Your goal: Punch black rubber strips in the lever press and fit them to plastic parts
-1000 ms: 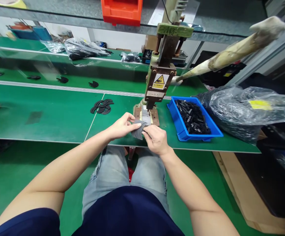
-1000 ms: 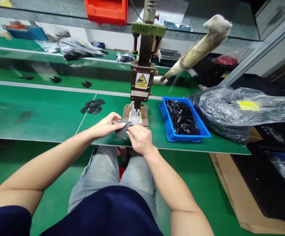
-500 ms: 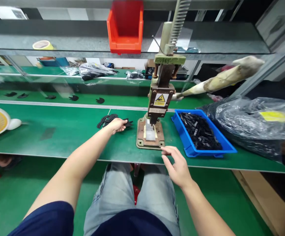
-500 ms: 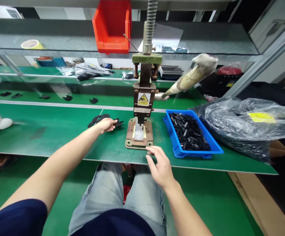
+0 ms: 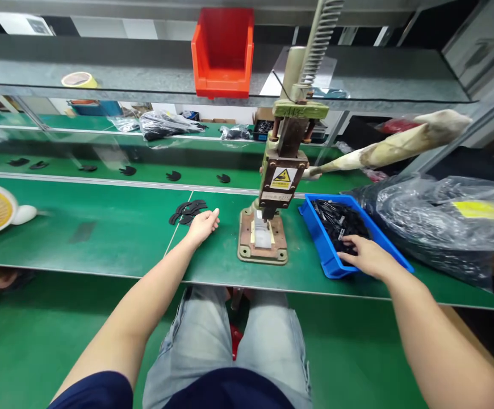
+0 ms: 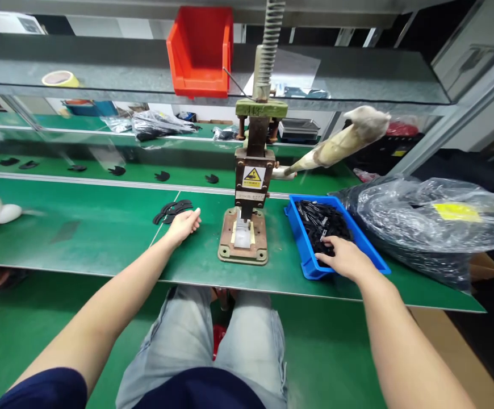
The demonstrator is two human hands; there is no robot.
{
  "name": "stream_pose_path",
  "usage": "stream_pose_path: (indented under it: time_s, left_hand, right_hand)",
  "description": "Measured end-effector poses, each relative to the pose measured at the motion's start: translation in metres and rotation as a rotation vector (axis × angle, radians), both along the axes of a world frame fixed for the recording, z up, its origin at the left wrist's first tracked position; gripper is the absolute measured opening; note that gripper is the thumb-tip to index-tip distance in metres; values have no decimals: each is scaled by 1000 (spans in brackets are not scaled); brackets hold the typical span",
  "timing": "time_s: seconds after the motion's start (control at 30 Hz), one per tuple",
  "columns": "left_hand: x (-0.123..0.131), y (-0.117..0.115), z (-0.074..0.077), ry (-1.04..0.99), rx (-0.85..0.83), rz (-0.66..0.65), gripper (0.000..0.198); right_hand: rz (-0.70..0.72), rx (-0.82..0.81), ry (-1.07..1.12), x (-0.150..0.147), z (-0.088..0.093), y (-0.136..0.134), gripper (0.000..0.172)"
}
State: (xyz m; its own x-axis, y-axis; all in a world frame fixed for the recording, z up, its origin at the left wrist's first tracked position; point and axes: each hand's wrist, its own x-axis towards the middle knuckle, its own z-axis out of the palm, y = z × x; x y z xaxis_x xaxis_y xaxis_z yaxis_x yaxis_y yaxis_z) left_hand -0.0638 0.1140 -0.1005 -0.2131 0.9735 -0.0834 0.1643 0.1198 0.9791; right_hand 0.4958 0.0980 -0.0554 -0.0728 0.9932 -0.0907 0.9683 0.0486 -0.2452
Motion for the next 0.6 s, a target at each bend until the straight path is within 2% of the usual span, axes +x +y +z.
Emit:
stream_pose_path:
  time_s: [0.07, 0.13, 0.23, 0.3, 0.43, 0.5, 0.6]
  left_hand:
    - [-12, -25, -8, 16, 38, 8, 60]
    - [-22, -45, -15, -7, 70, 41, 64]
    - [-32, -66, -23, -61, 134, 114, 65]
    - [-35, -74, -26, -103, 168, 183, 64]
    - [-34, -79, -28, -121, 205, 242, 58]
    - [-34, -80, -29, -90, 210, 214, 53]
    - [-33, -81, -30, -41, 210, 160, 49]
  right_hand:
    - [38, -137, -39, -2, -4, 16, 61]
    - [47, -221, -128, -11, -3, 26, 46]
    - [40, -250, -236, -23, 1, 30, 27]
    - [47, -223, -256, -25, 3, 27, 23]
    - [12, -132, -290, -23, 8, 17, 30]
    - [8, -103, -267, -23, 10, 14, 37]
    - [27, -148, -180, -27, 13, 15, 49]
